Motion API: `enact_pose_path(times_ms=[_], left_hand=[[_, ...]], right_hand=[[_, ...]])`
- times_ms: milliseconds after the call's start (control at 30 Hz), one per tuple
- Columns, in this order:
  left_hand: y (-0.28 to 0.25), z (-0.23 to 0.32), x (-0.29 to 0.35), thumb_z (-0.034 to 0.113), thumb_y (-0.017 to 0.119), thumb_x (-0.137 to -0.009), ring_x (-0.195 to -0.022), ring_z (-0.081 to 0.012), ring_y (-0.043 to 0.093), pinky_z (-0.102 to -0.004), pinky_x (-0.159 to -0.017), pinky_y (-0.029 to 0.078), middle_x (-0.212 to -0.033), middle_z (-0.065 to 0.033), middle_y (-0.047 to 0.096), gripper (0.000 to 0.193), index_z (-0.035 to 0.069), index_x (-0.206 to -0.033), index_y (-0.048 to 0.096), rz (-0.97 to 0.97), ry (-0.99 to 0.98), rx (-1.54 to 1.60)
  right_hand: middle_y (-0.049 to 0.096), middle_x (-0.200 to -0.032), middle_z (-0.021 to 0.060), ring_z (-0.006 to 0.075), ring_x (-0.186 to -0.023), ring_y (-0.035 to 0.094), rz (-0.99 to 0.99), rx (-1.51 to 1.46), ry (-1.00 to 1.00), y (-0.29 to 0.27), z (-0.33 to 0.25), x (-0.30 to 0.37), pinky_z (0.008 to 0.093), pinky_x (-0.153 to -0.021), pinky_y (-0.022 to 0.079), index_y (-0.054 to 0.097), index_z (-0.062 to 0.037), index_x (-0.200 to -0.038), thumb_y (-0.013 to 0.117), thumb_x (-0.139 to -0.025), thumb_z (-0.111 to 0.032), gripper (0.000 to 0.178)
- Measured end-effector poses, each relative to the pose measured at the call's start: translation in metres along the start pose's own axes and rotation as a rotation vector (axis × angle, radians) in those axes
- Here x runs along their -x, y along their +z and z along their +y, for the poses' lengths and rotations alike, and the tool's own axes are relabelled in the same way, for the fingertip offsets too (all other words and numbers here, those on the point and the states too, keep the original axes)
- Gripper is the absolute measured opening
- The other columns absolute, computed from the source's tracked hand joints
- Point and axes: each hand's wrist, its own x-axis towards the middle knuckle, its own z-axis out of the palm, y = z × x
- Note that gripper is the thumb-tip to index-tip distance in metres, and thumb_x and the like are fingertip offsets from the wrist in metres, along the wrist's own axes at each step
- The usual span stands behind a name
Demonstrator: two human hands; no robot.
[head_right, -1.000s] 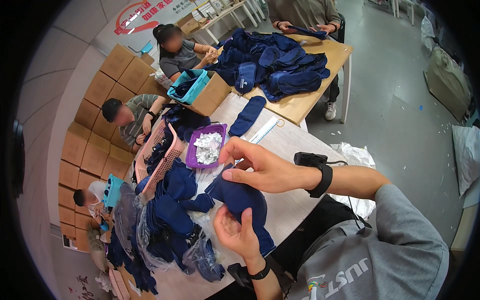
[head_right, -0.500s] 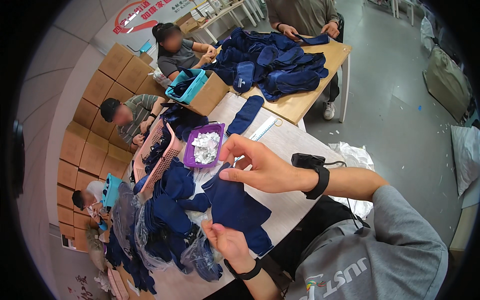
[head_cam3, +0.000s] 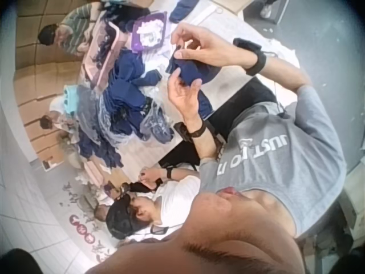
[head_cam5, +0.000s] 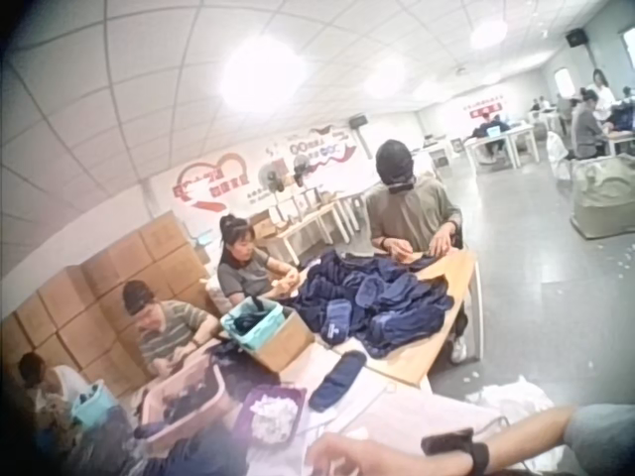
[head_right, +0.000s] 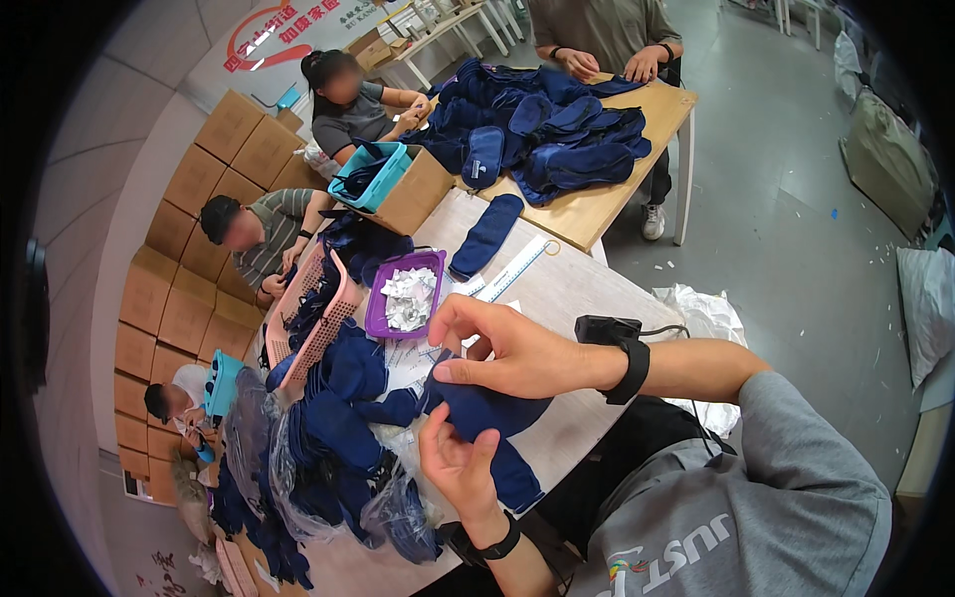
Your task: The worker is assembling fabric shoe components by folding, aligning, and applying size labels.
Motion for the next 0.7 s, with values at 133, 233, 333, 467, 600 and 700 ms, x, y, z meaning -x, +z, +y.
enact_pose_path(times_ms=[133, 233, 333, 467, 600, 700], left_hand=[[-0.001, -0.003, -0.003, -0.004, 0.084, -0.084, -0.100, -0.0211, 0.068, -0.0332, -0.091, 0.055, -0.113, -0.0136, 0.070, 0.030, -0.007, -0.111, 0.072, 0.172, -0.005, -0.175], [0.003, 0.007, -0.010, -0.003, 0.083, -0.085, -0.091, -0.0185, 0.067, -0.0298, -0.084, 0.054, -0.104, -0.0116, 0.071, 0.020, -0.008, -0.103, 0.074, 0.249, 0.055, -0.241], [0.003, 0.012, -0.012, -0.003, 0.083, -0.085, -0.092, -0.0175, 0.066, -0.0278, -0.083, 0.052, -0.102, -0.0107, 0.071, 0.024, -0.007, -0.107, 0.073, 0.270, 0.104, -0.203], [0.005, 0.014, -0.016, -0.004, 0.083, -0.085, -0.092, -0.0172, 0.066, -0.0281, -0.083, 0.053, -0.101, -0.0103, 0.070, 0.026, -0.007, -0.108, 0.073, 0.251, 0.117, -0.147], [0.007, 0.014, -0.018, -0.007, 0.082, -0.083, -0.093, -0.0182, 0.066, -0.0281, -0.083, 0.053, -0.100, -0.0109, 0.069, 0.025, -0.006, -0.105, 0.072, 0.198, 0.117, -0.103], [-0.008, 0.020, -0.014, -0.009, 0.083, -0.081, -0.095, -0.0195, 0.067, -0.0290, -0.086, 0.053, -0.102, -0.0119, 0.068, 0.024, -0.006, -0.102, 0.071, 0.134, 0.116, -0.148]], right_hand=[[0.062, -0.112, 0.0091, 0.0168, -0.100, 0.065, -0.016, 0.075, 0.010, -0.001, -0.004, 0.003, 0.0308, -0.077, 0.056, 0.051, -0.0047, -0.126, 0.071, -0.101, -0.023, 0.036], [0.065, -0.111, 0.0149, 0.0240, -0.098, 0.069, -0.026, 0.185, -0.043, -0.004, -0.009, 0.014, 0.0349, -0.080, 0.058, 0.049, -0.0022, -0.132, 0.071, -0.100, -0.031, 0.049], [0.065, -0.116, 0.0194, 0.0309, -0.097, 0.072, -0.047, 0.305, -0.132, -0.002, -0.004, 0.034, 0.0390, -0.083, 0.060, 0.047, 0.0003, -0.137, 0.080, -0.093, -0.036, 0.066], [0.066, -0.120, 0.0146, 0.0248, -0.091, 0.073, -0.026, 0.275, -0.122, 0.006, 0.005, 0.046, 0.0297, -0.064, 0.054, 0.051, -0.0058, -0.138, 0.085, -0.089, -0.028, 0.064], [0.073, -0.107, 0.0051, 0.0140, -0.078, 0.068, 0.069, 0.246, -0.222, 0.007, 0.010, 0.042, 0.0230, -0.048, 0.041, 0.068, -0.0106, -0.126, 0.083, -0.091, -0.017, 0.038], [0.075, -0.095, 0.0010, 0.0103, -0.069, 0.063, 0.009, 0.306, -0.243, -0.003, 0.010, 0.037, 0.0245, -0.047, 0.037, 0.076, -0.0099, -0.111, 0.081, -0.092, -0.014, 0.020]])
